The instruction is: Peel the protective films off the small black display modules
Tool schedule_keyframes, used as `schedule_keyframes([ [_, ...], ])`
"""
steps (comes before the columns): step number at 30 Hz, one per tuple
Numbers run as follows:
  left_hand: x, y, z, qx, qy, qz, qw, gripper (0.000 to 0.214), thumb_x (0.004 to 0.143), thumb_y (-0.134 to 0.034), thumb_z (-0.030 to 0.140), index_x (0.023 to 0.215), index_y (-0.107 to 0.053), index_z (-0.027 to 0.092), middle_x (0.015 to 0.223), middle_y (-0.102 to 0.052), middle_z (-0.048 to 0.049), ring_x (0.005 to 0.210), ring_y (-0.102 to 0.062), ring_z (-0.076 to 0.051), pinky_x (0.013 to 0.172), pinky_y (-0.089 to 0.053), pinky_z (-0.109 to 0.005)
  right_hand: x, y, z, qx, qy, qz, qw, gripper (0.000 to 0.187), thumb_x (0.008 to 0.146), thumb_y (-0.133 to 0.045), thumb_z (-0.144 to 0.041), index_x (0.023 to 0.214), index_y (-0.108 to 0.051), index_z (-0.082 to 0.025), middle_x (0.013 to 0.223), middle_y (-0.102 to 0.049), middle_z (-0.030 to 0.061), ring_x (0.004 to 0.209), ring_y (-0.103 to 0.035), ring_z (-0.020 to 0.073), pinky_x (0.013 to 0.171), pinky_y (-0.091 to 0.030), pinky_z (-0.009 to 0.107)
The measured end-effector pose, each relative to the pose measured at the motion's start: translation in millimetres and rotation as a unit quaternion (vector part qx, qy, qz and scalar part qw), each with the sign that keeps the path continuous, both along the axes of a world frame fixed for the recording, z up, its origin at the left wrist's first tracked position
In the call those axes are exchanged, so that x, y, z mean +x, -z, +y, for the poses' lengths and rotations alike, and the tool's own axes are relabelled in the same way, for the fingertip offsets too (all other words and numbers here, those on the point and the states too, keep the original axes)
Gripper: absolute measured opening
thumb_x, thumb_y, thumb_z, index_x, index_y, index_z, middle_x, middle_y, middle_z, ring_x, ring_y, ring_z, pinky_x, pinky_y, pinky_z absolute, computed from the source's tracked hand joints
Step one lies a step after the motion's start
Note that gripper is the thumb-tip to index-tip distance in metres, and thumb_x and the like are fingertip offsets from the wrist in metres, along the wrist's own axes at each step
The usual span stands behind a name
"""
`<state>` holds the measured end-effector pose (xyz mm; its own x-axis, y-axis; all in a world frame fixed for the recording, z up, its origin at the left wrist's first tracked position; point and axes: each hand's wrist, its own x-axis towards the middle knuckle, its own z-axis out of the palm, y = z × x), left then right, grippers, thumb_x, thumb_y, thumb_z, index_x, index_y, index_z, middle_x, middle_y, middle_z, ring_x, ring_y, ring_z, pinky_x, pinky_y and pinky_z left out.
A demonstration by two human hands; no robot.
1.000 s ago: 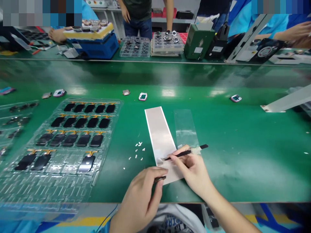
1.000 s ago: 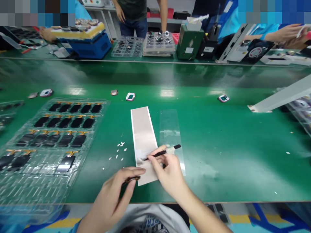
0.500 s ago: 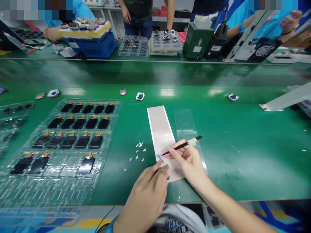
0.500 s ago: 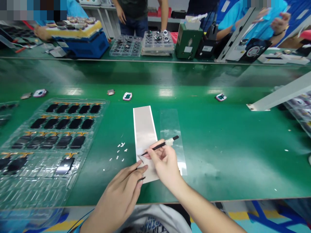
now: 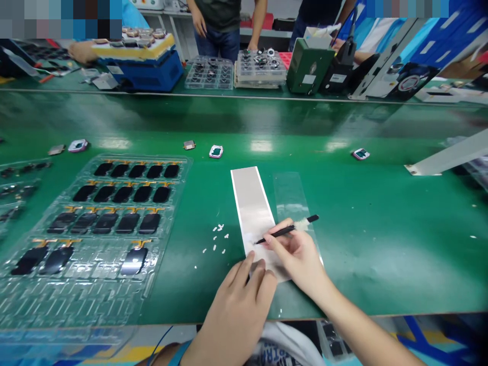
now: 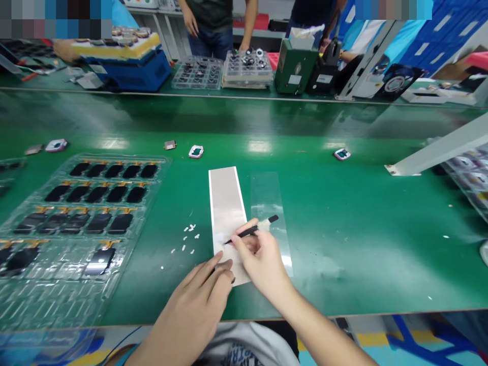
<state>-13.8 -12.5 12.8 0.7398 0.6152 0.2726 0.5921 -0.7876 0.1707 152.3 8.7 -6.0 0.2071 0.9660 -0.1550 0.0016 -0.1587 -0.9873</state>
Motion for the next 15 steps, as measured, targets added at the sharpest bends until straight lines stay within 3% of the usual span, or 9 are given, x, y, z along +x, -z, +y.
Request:
schedule_keyframes([
  [6, 7, 3.3, 0, -0.006, 0.028, -0.001, 1.000, 0.032, 0.086, -0.034, 0.000, 0.107, -0.056, 0.011, 0.105, -0.073, -0.0155, 0.109, -0.069, -0.031, 0.091, -0.057, -0.039, -14, -5.7, 3, 0.010, 0.031, -0.018, 0.999, 0.023, 0.077, -0.073, -0.039, 0.076, -0.064, -0.018, 0.075, -0.071, 0.0065, 0.071, -0.073, 0.0222, 0.066, -0.061, 0.034],
  [10, 10, 0.5, 3, -0.013, 0.027, -0.010, 0.999, 0.035, 0.089, -0.033, 0.001, 0.118, -0.052, 0.007, 0.112, -0.070, -0.0193, 0.109, -0.068, -0.033, 0.088, -0.058, -0.042, -20, -19.3, 4, 0.026, 0.049, 0.076, 0.996, 0.026, 0.076, -0.077, -0.040, 0.076, -0.061, -0.019, 0.069, -0.072, 0.0041, 0.063, -0.073, 0.0197, 0.064, -0.062, 0.031],
  [13, 5, -4.0, 10, -0.128, 0.003, -0.094, 0.987, 0.026, 0.095, -0.032, 0.005, 0.108, -0.052, 0.015, 0.099, -0.072, -0.0142, 0.096, -0.071, -0.029, 0.079, -0.058, -0.039, -16, -27.1, -2, 0.065, 0.106, 0.128, 0.984, 0.022, 0.079, -0.078, -0.033, 0.083, -0.061, -0.020, 0.073, -0.074, 0.0031, 0.063, -0.073, 0.0166, 0.065, -0.063, 0.027],
  [15, 2, -6.9, 15, -0.273, -0.060, -0.215, 0.936, 0.016, 0.100, -0.035, 0.014, 0.107, -0.048, 0.021, 0.094, -0.071, -0.0075, 0.084, -0.071, -0.022, 0.072, -0.056, -0.032, -12, -28.6, -11, 0.115, 0.147, 0.137, 0.973, 0.016, 0.082, -0.076, -0.026, 0.088, -0.061, -0.021, 0.078, -0.073, 0.0015, 0.067, -0.075, 0.0157, 0.067, -0.063, 0.025],
])
